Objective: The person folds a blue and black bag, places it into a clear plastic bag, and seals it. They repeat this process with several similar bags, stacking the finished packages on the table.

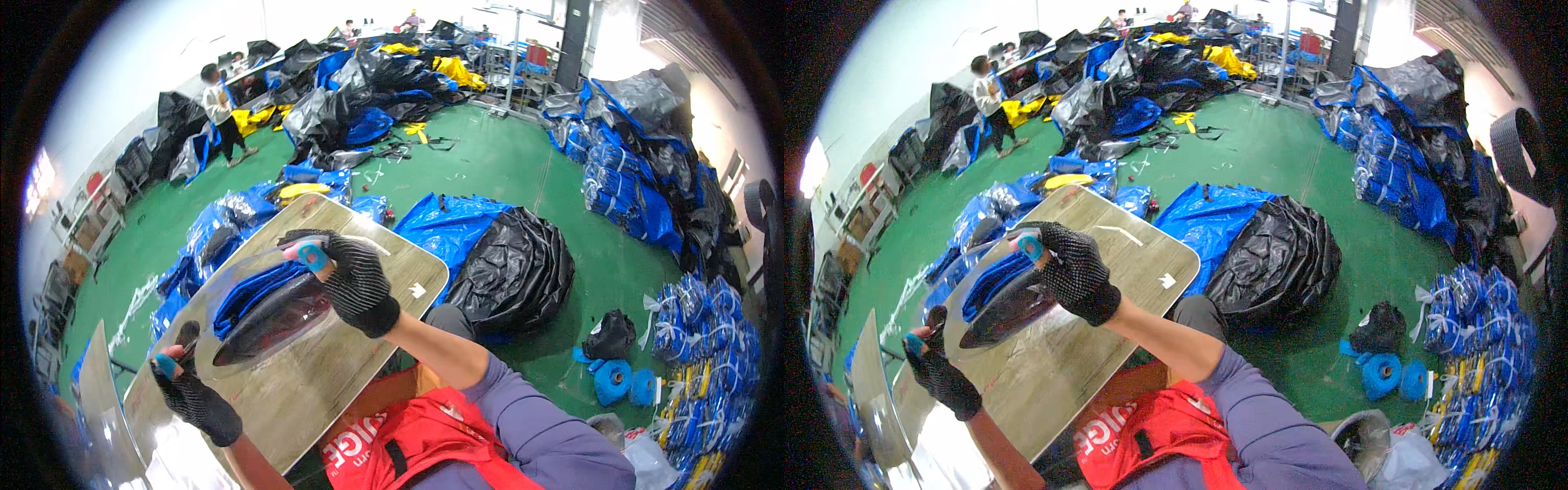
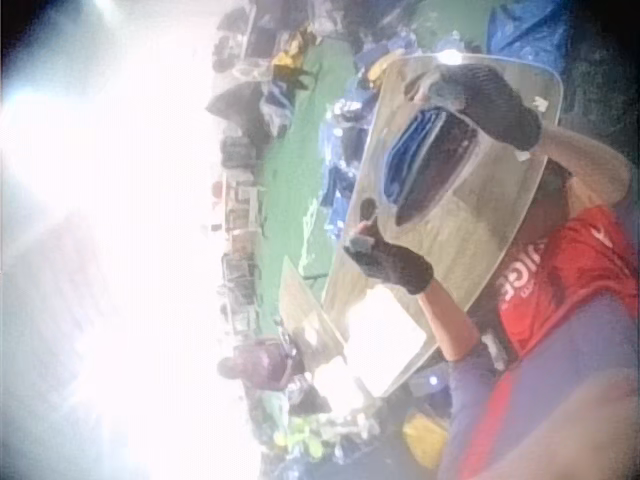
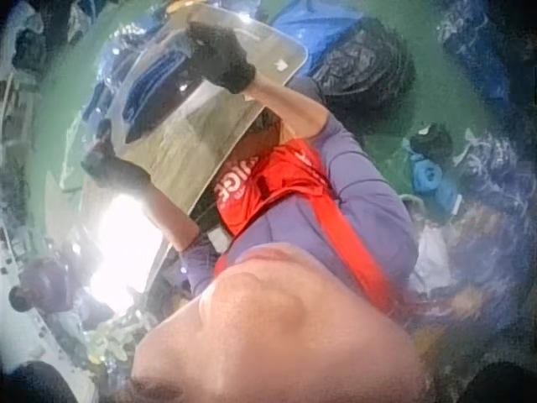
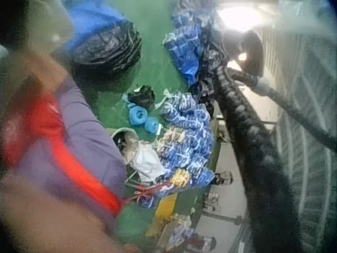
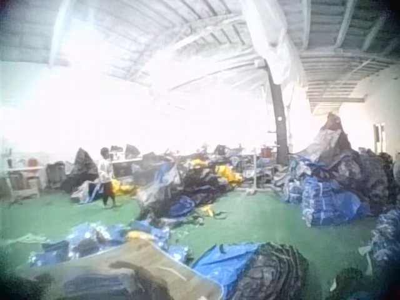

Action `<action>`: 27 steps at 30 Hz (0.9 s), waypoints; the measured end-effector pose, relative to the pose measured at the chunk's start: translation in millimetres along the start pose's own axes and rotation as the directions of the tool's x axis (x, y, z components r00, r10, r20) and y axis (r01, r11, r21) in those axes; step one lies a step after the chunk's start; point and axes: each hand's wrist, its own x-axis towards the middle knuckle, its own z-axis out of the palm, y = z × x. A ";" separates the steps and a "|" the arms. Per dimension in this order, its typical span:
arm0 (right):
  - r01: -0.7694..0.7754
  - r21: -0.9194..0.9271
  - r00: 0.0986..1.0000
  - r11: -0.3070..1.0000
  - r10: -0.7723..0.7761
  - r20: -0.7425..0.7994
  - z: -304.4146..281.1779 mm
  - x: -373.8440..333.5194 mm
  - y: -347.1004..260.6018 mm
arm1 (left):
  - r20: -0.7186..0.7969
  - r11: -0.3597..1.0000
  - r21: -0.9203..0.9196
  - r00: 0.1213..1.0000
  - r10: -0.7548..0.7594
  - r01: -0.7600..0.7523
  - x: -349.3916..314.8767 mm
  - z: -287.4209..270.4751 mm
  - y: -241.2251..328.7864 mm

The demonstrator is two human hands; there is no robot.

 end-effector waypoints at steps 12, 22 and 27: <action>-0.380 -0.599 0.796 0.705 0.579 0.176 14.7 -94.1 123.9 | 0.568 0.598 -0.078 0.529 -0.631 0.798 -39.4 -8.5 -143.5; 0.432 -0.182 0.566 0.883 -0.109 0.817 128.6 -70.8 81.5 | 0.532 0.424 -0.321 0.532 -0.659 0.847 -77.4 -7.4 -156.5; 0.467 -0.224 0.418 0.856 0.010 0.908 142.6 -71.8 109.1 | 0.537 0.709 -0.087 0.633 -0.558 0.700 -80.2 -20.5 -128.2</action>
